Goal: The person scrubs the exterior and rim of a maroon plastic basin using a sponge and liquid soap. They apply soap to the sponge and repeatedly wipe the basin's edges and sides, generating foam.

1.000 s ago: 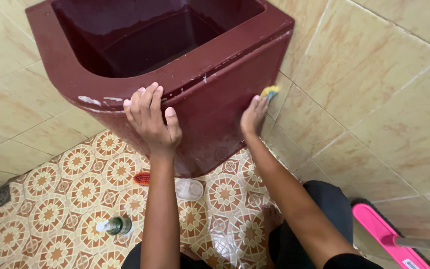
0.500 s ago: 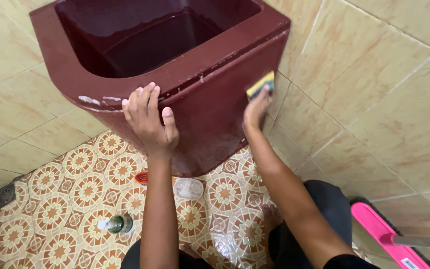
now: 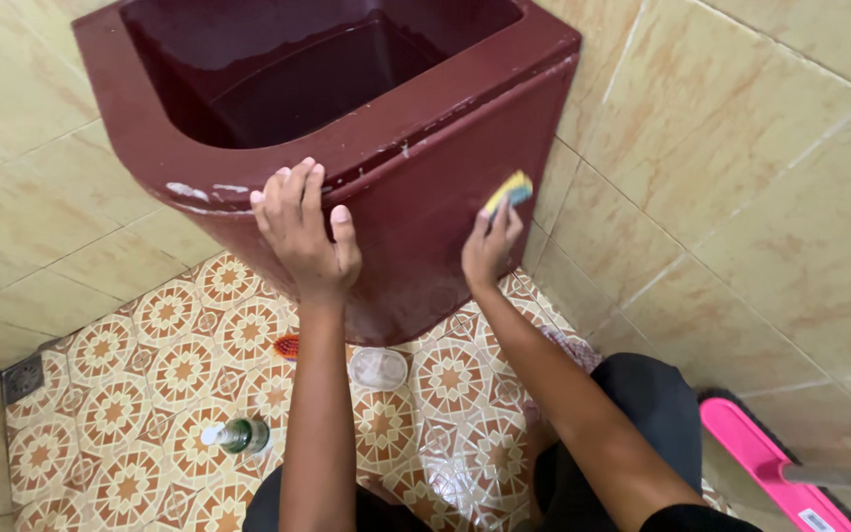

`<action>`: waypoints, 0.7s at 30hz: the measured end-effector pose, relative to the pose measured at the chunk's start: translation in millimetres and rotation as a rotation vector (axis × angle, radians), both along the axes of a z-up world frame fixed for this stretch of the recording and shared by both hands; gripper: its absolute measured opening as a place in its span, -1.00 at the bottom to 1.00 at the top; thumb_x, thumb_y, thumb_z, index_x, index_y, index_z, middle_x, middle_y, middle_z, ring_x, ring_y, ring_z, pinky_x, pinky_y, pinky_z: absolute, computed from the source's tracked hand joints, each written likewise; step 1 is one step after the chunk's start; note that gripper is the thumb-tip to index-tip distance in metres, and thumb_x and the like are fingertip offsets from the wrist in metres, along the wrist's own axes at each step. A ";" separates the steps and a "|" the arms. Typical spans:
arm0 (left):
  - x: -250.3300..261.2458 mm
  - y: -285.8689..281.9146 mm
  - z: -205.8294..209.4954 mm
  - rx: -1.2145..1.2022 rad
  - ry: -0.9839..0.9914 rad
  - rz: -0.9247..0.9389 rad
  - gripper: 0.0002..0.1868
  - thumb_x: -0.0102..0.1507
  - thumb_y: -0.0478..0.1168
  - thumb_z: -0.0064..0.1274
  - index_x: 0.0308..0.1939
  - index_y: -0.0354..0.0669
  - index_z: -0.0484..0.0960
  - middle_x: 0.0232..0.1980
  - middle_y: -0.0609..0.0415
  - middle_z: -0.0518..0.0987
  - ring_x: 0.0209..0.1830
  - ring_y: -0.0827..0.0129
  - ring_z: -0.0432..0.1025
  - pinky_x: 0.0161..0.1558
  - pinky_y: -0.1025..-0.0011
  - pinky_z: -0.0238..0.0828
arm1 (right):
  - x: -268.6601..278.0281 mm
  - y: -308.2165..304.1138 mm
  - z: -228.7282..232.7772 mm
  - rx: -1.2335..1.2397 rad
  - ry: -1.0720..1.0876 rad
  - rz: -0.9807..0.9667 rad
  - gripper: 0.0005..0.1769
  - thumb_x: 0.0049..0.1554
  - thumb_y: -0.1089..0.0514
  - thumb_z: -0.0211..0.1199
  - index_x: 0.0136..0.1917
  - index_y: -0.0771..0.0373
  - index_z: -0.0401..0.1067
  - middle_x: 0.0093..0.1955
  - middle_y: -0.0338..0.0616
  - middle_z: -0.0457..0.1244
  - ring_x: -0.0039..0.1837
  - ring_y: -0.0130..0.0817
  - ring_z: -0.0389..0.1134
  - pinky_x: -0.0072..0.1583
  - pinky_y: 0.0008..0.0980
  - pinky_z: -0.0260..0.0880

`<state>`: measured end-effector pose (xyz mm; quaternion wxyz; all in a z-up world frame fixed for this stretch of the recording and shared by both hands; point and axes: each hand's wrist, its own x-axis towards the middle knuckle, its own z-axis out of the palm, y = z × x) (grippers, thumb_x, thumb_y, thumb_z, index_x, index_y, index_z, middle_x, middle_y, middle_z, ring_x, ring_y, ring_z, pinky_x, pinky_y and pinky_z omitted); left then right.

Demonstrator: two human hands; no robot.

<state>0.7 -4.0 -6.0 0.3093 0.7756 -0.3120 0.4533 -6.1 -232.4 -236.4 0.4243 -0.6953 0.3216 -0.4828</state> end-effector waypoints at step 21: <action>-0.4 1.1 -3.9 0.000 0.015 -0.002 -0.54 0.42 -0.12 -0.13 0.33 -0.27 0.50 0.40 -0.03 0.47 0.52 0.00 0.24 0.59 -0.05 -0.17 | -21.9 45.7 148.3 -0.373 -0.325 0.200 -0.49 0.34 0.23 0.23 0.52 0.30 0.27 0.25 0.02 0.21 0.21 -0.21 0.33 0.22 -0.29 0.41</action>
